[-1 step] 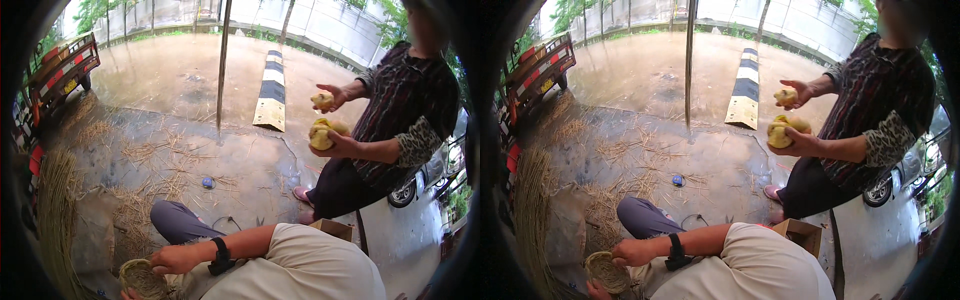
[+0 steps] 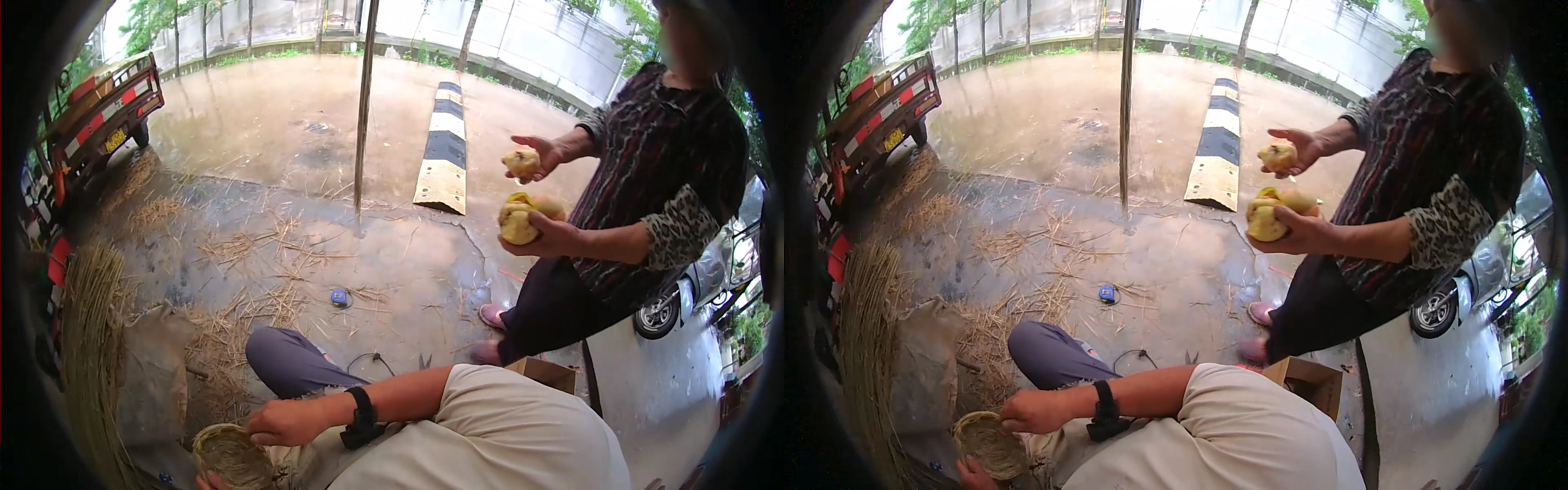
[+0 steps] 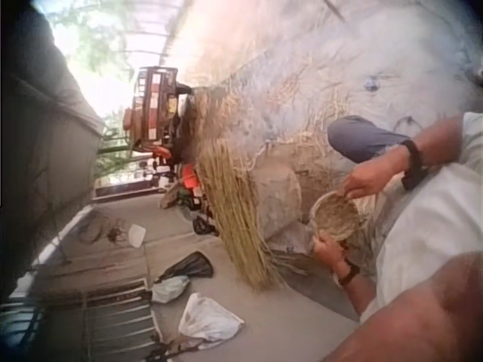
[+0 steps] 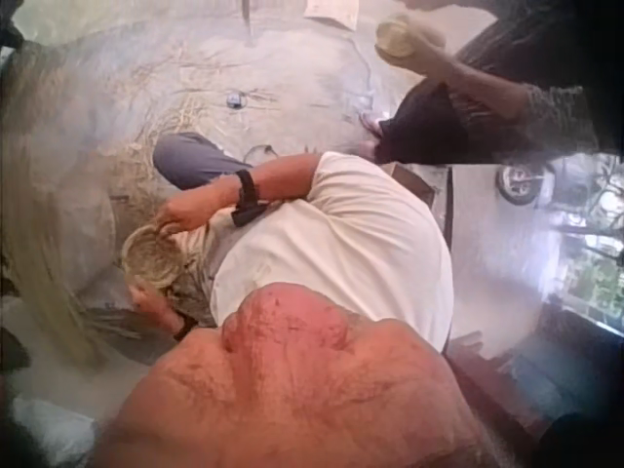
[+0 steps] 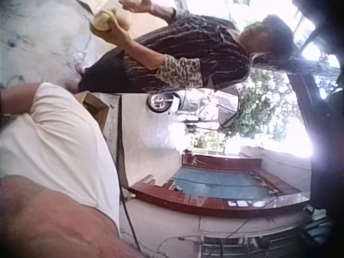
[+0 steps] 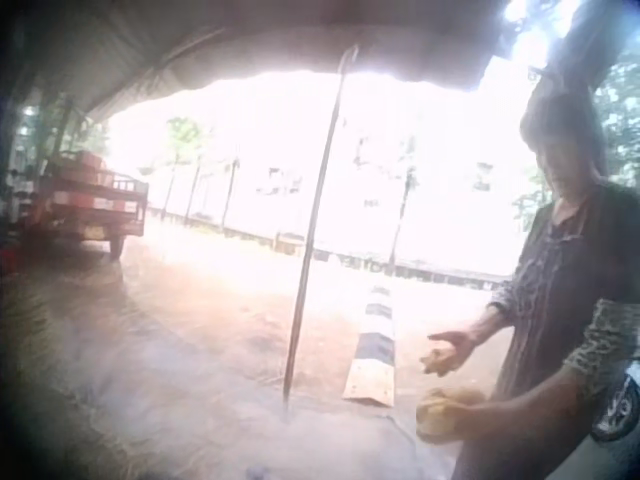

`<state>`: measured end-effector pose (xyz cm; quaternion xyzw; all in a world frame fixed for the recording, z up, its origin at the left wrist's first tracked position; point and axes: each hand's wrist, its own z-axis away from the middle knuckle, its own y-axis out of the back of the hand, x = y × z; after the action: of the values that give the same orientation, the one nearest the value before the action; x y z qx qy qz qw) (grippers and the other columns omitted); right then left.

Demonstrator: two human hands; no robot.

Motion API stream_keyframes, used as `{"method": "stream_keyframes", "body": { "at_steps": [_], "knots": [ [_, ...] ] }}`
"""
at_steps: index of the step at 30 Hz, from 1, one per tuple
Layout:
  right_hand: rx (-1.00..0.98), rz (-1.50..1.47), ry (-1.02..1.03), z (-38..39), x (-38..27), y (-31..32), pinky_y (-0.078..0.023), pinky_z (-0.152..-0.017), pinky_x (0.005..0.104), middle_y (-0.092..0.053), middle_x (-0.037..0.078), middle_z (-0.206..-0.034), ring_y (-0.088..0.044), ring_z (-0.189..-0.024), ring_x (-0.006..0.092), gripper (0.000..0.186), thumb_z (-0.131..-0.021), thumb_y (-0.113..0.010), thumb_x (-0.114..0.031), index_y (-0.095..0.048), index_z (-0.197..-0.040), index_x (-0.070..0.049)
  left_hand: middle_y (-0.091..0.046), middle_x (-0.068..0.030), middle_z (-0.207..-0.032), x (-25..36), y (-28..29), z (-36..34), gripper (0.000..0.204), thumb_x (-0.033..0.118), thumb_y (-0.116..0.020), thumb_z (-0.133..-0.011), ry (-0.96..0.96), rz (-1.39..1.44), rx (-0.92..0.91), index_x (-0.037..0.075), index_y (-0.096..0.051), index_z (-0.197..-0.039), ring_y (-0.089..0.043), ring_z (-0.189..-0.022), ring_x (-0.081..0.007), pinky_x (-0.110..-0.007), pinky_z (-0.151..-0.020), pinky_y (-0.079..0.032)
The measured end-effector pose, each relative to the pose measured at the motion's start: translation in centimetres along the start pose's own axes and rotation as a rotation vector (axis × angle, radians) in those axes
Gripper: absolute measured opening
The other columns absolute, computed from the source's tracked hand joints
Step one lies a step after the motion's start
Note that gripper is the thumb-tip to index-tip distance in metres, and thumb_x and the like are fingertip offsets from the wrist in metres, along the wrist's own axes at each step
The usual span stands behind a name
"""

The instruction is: The recorder is weaving a small basket out of straw or dried grass, using a needle to secure the coils.

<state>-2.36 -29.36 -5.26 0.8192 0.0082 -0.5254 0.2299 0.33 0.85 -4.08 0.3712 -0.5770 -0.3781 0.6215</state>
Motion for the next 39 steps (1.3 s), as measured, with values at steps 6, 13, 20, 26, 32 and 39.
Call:
{"method": "stream_keyframes", "body": {
  "at_steps": [6, 13, 20, 26, 32, 39],
  "knots": [
    [0.027, -0.023, 0.064, 1.0, 1.5, 0.7, -0.051, -0.077, 0.048, -0.066, 0.024, -0.09, -0.065, -0.087, 0.0437, 0.017, -0.097, -0.062, -0.012, -0.067, -0.099, 0.005, -0.072, -0.0277, -0.105, -5.7, 0.5, -0.2, 0.052, 0.043, -0.049, -0.109, -0.073, -0.054, 0.213, -0.004, -0.068, -0.122, -0.067, -0.095, -0.0441, -0.05, -0.082, -0.052],
    [-0.02, -0.01, -0.068, 2.9, 0.9, 3.0, -0.053, -0.079, 0.0445, -0.07, 0.022, -0.099, -0.068, -0.09, 0.0388, 0.021, -0.098, -0.061, -0.009, -0.069, -0.112, 0.005, -0.071, -0.0276, -0.105, -8.0, 3.1, 0.5, 0.049, 0.035, -0.049, -0.111, 0.074, -0.186, 0.274, -0.009, -0.067, -0.121, -0.067, -0.097, -0.0437, -0.049, -0.086, -0.052],
    [-0.046, -0.048, -0.323, 5.7, -0.3, 6.9, -0.055, -0.078, 0.0391, -0.073, 0.018, -0.1, -0.071, -0.087, 0.0303, 0.023, -0.101, -0.063, -0.014, -0.07, -0.116, 0.001, -0.071, -0.027, -0.102, -9.5, 3.7, 0.6, 0.047, 0.032, -0.05, -0.11, 0.092, -0.087, 0.484, -0.01, -0.068, -0.116, -0.067, -0.093, -0.0422, -0.05, -0.084, -0.052],
    [-0.007, 0.062, -0.365, 7.1, 0.2, 8.5, -0.055, -0.079, 0.0363, -0.074, 0.016, -0.098, -0.07, -0.086, 0.0239, 0.024, -0.103, -0.062, -0.015, -0.07, -0.12, 0.0, -0.067, -0.0227, -0.087, -15.1, 3.9, -0.1, 0.046, 0.032, -0.051, -0.109, 0.101, -0.096, 0.505, -0.01, -0.067, -0.103, -0.061, -0.076, -0.0383, -0.048, -0.073, -0.05],
    [-0.068, -0.038, -0.325, 7.1, 0.4, 6.7, -0.054, -0.078, 0.0358, -0.073, 0.014, -0.098, -0.067, -0.083, 0.0223, 0.025, -0.103, -0.061, -0.014, -0.069, -0.121, 0.0, -0.067, -0.0228, -0.086, -13.5, 3.5, 0.4, 0.05, 0.038, -0.053, -0.109, 0.133, -0.082, 0.499, -0.01, -0.067, -0.106, -0.061, -0.077, -0.0376, -0.048, -0.072, -0.049],
    [-0.149, -0.163, -0.315, 7.1, 1.5, 5.6, -0.052, -0.075, 0.0345, -0.07, 0.012, -0.092, -0.064, -0.08, 0.0193, 0.021, -0.103, -0.06, -0.013, -0.067, -0.117, 0.001, -0.069, -0.0244, -0.097, -11.9, 4.5, 1.0, 0.05, 0.04, -0.052, -0.108, 0.228, -0.07, 0.432, -0.007, -0.068, -0.116, -0.064, -0.086, -0.04, -0.049, -0.077, -0.051]
  ]
}}
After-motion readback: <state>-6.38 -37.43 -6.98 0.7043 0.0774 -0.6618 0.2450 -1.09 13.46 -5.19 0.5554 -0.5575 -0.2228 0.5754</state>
